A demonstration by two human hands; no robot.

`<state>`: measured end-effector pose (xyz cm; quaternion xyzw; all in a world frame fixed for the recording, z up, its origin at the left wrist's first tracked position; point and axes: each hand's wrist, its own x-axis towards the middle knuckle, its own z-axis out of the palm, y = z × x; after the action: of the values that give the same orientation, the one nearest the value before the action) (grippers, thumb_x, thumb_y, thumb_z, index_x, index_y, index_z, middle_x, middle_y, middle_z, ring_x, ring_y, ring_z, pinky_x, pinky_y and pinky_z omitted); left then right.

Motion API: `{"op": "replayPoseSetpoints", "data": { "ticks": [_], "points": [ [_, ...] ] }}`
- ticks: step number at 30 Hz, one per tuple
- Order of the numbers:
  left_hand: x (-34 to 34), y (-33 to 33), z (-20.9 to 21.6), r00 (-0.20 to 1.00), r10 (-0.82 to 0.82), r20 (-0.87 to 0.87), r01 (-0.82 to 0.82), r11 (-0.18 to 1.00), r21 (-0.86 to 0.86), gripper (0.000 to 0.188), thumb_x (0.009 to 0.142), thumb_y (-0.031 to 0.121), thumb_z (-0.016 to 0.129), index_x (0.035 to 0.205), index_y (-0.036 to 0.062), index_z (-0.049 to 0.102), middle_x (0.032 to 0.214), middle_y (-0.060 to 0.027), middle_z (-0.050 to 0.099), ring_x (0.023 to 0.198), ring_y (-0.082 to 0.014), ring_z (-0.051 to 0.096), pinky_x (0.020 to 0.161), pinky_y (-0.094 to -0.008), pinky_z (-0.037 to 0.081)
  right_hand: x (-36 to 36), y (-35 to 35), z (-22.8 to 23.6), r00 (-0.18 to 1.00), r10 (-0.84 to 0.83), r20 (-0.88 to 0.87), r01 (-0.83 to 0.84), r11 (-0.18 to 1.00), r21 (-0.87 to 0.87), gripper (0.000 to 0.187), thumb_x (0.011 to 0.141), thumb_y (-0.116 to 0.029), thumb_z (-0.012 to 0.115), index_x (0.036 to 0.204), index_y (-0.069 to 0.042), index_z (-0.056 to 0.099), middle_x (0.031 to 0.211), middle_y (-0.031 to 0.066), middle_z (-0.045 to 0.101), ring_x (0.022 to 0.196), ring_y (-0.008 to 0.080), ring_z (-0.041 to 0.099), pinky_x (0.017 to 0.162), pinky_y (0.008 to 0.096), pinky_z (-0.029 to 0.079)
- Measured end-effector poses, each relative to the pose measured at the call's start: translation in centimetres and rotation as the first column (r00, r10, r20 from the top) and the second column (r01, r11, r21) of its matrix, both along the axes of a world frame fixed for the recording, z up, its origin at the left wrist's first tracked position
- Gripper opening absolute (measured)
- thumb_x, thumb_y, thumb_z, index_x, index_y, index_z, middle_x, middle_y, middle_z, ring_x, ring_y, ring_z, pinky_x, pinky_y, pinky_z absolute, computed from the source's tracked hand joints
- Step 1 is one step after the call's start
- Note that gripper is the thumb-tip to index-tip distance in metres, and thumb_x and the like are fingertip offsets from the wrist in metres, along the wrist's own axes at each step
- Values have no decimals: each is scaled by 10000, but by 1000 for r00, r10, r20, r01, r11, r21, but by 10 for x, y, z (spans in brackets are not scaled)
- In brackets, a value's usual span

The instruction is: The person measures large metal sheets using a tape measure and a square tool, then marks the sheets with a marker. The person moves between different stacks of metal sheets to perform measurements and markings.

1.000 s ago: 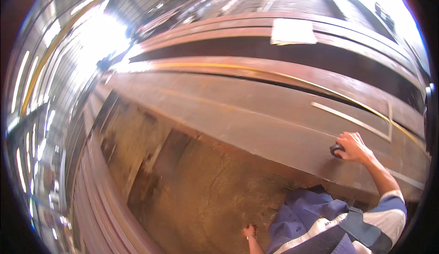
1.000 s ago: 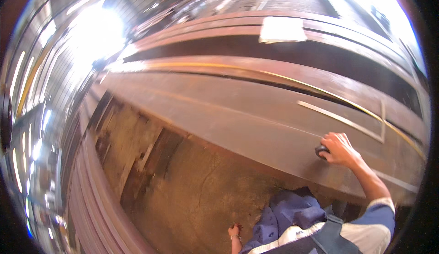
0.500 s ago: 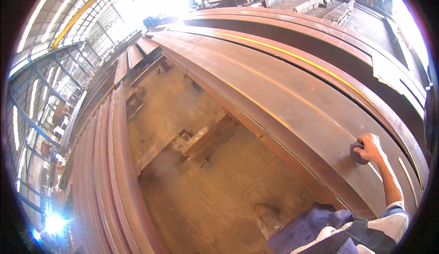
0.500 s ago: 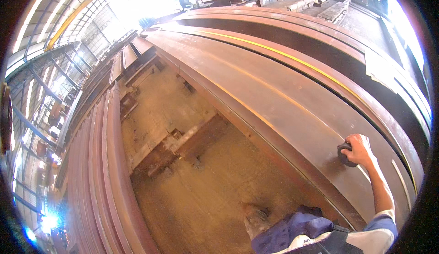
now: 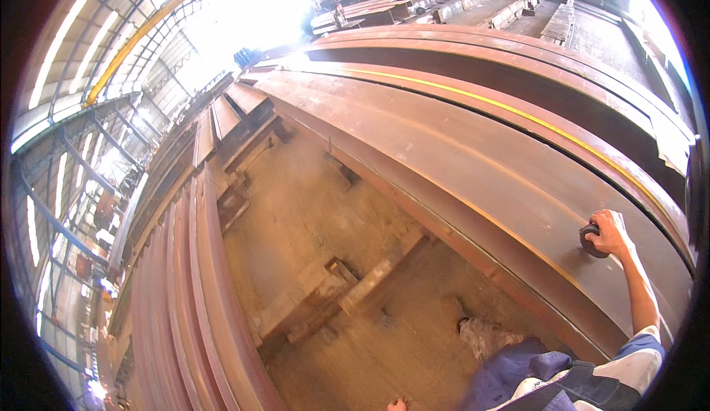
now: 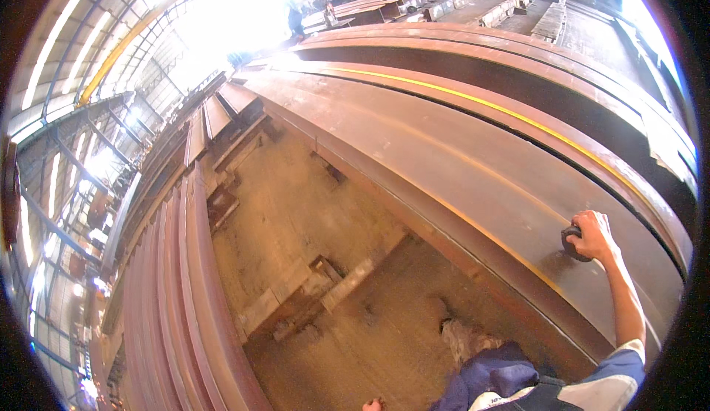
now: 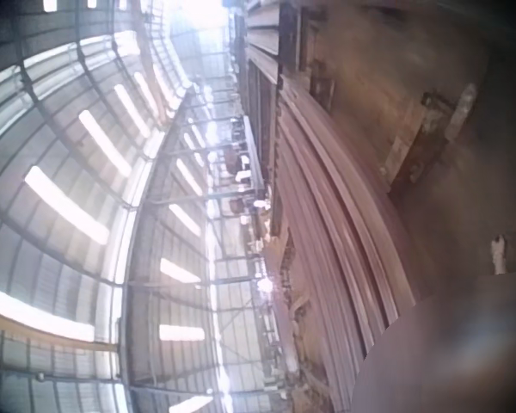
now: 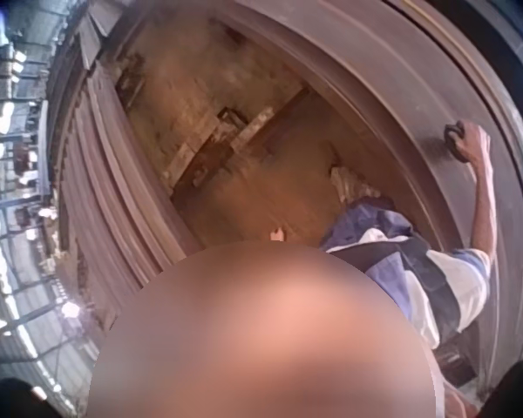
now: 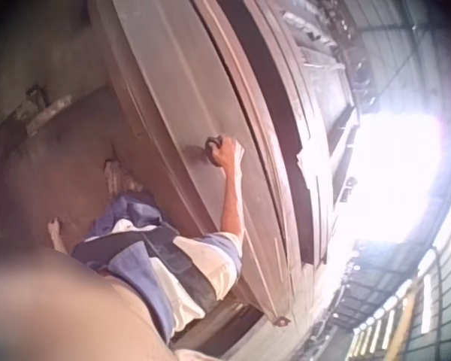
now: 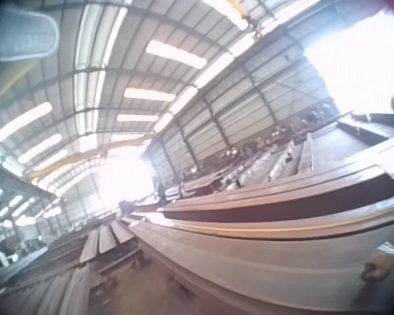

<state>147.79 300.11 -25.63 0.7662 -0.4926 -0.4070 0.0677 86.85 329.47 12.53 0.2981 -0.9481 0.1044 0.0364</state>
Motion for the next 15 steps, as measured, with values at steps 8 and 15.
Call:
{"op": "replayPoseSetpoints", "data": {
  "ticks": [8,15],
  "points": [
    [-151,-222,5,1000,-6,-9,6,1000,-1,485,914,310,676,1255,-26,602,1122,-164,674,1061,-309,646,887,-439,522,-89,-213,-5,998,-16,60,15,1000,18,288,669,-254,759,827,-16,724,857,196,689,941,386,649,856,499,495],
    [-236,-331,18,994,-104,-29,106,990,88,613,941,432,607,1393,29,508,1317,-188,576,1194,-390,573,999,-511,467,-148,-355,10,988,89,130,-97,993,62,286,686,-276,769,819,-26,728,833,195,696,883,402,665,797,497,514]
  ]
}}
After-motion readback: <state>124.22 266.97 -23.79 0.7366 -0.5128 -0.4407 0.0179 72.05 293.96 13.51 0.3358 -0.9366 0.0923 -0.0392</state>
